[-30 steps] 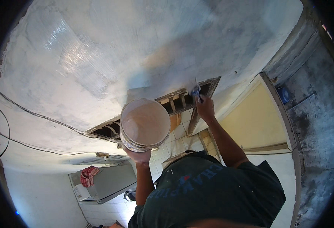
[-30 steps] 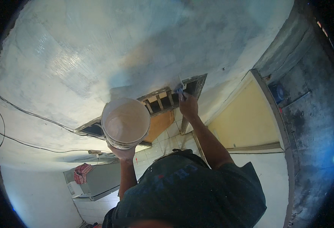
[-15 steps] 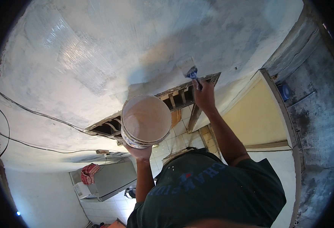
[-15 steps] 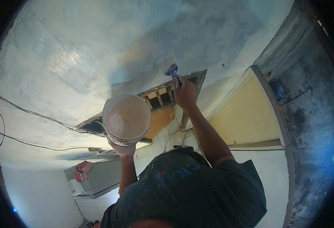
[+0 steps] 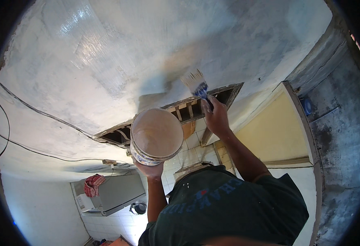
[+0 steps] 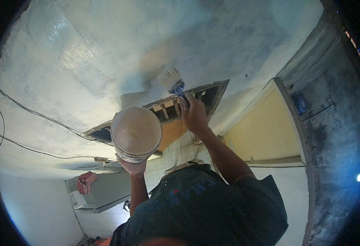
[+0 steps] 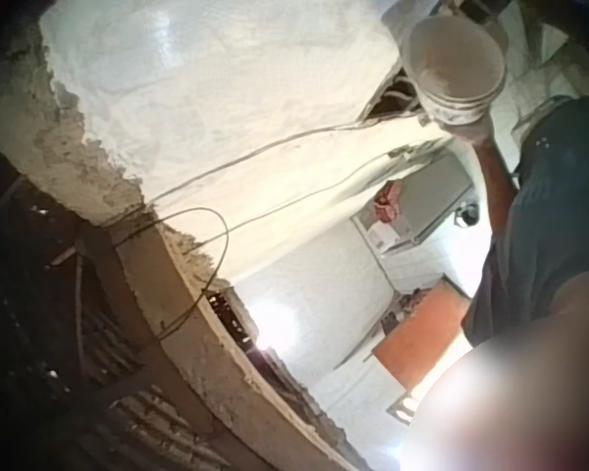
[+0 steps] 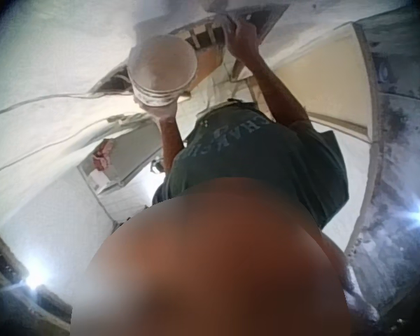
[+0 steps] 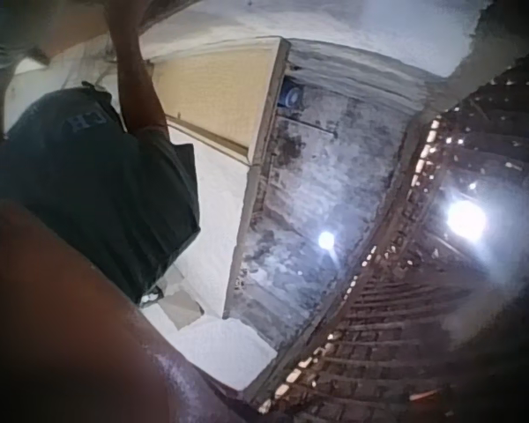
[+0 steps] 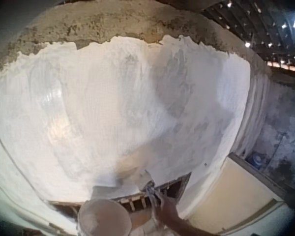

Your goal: Painting a ceiling section using a hand brush while holding a paint bucket.

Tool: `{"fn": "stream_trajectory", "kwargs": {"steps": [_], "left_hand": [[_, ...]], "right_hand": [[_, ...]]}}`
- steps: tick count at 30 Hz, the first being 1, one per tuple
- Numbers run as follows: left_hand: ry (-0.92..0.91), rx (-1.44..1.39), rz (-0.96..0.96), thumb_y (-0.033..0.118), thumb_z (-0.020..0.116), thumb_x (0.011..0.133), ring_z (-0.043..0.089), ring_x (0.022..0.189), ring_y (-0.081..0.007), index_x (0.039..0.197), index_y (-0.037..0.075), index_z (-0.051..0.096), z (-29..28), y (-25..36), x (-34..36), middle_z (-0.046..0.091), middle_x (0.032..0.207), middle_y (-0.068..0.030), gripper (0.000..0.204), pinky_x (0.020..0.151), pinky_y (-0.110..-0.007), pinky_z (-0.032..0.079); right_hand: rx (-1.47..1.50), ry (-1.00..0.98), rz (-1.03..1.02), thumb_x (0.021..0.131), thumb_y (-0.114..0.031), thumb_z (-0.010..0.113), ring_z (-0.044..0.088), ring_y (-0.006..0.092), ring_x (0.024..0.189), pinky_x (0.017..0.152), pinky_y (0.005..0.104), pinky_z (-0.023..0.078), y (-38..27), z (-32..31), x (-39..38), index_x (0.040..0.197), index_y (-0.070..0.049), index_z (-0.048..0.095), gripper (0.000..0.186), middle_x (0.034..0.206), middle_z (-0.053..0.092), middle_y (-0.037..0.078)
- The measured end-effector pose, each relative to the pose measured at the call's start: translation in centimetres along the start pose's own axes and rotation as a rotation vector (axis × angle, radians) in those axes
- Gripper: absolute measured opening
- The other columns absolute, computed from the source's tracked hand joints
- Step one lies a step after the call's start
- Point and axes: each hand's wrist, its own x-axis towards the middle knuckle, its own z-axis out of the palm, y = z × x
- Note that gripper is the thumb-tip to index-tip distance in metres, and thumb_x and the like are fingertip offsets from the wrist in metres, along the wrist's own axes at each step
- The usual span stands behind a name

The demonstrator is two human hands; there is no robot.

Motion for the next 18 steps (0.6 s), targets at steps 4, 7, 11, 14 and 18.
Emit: {"fn": "stream_trajectory", "kwargs": {"steps": [4, 7, 11, 14, 18], "left_hand": [[0.019, -0.573, -0.2, 0.004, 0.075, 0.081, 0.055, 0.126, -0.0308, 0.15, 0.007, 0.027, -1.1, 0.3, 0.8, 0.042, 0.145, -0.0196, 0.084, 0.097, -0.049, 0.057], [-0.09, 0.355, 0.195, 0.001, 0.082, 0.073, 0.058, 0.121, -0.029, 0.147, 0.004, 0.03, -1.7, 0.0, 1.1, 0.047, 0.141, -0.0197, 0.09, 0.096, -0.047, 0.057], [-0.12, 0.643, 0.377, 0.005, 0.091, 0.062, 0.059, 0.119, -0.0282, 0.145, 0.004, 0.032, -2.8, 0.1, 1.6, 0.049, 0.138, -0.0186, 0.102, 0.096, -0.046, 0.057], [-0.129, 0.849, 0.499, 0.007, 0.096, 0.054, 0.059, 0.119, -0.0277, 0.144, 0.004, 0.034, -3.8, 0.1, 2.1, 0.051, 0.137, -0.0179, 0.11, 0.096, -0.045, 0.057], [-0.046, 0.303, 0.176, 0.016, 0.093, 0.06, 0.057, 0.123, -0.0289, 0.145, 0.004, 0.033, -3.2, 0.1, 2.3, 0.048, 0.14, -0.0185, 0.105, 0.096, -0.045, 0.056]], "right_hand": [[0.129, -0.047, 0.196, 0.099, -0.022, 0.06, 0.053, 0.0149, 0.055, 0.054, 0.0361, 0.041, 2.5, 4.7, -0.2, 0.091, 0.003, 0.063, 0.027, 0.06, 0.055, 0.009], [0.055, -0.145, 0.363, 0.099, -0.021, 0.06, 0.05, 0.0134, 0.053, 0.052, 0.0347, 0.041, 5.6, 6.8, -3.4, 0.086, 0.002, 0.062, 0.027, 0.059, 0.055, 0.007], [-0.047, -0.249, 0.435, 0.1, -0.021, 0.059, 0.049, 0.0122, 0.053, 0.052, 0.0345, 0.04, 7.3, 5.9, -6.6, 0.081, 0.002, 0.061, 0.029, 0.059, 0.055, 0.005], [0.013, -0.117, 0.287, 0.1, -0.022, 0.059, 0.051, 0.012, 0.054, 0.053, 0.0347, 0.04, 3.8, 4.3, -5.2, 0.081, 0.002, 0.06, 0.031, 0.059, 0.054, 0.006], [0.079, 0.041, 0.085, 0.099, -0.023, 0.06, 0.055, 0.0177, 0.056, 0.056, 0.0369, 0.043, -0.4, 4.1, -0.1, 0.088, 0.004, 0.064, 0.029, 0.062, 0.059, 0.011]]}}
